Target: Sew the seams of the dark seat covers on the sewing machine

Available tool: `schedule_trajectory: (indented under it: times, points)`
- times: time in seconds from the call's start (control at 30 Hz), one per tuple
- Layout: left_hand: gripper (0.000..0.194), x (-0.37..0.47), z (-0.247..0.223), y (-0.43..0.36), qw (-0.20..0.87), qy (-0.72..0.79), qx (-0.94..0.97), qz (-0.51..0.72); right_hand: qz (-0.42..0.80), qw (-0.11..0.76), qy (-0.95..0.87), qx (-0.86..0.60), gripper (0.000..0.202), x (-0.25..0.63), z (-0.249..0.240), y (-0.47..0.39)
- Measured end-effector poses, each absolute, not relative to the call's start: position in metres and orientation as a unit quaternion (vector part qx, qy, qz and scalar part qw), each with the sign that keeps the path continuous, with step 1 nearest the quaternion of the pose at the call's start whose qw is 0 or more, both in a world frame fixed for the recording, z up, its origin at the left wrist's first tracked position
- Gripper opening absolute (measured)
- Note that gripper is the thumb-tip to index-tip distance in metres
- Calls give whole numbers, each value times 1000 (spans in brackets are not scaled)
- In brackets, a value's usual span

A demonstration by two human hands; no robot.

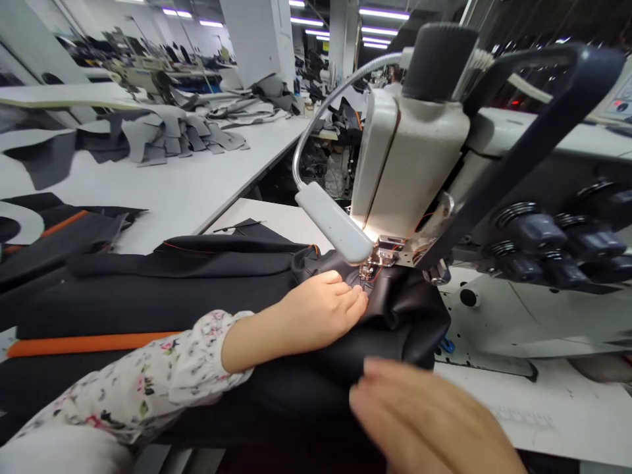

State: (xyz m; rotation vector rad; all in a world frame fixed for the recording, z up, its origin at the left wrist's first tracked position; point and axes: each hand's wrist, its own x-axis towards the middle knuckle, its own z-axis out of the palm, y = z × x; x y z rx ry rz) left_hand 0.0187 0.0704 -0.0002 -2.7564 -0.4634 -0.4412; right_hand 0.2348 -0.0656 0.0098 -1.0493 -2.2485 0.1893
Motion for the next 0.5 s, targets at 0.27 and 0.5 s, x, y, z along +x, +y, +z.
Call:
schedule_trajectory:
  times: [0.27,0.5]
  points:
    - [26,2,6,99,138,-74,-963,-218,-184,119,-869,-444,27,206,15,-3]
    - [22,2,20,113,125,-26,-979,-159,-200,140,-855,-458,32,209,9,-5]
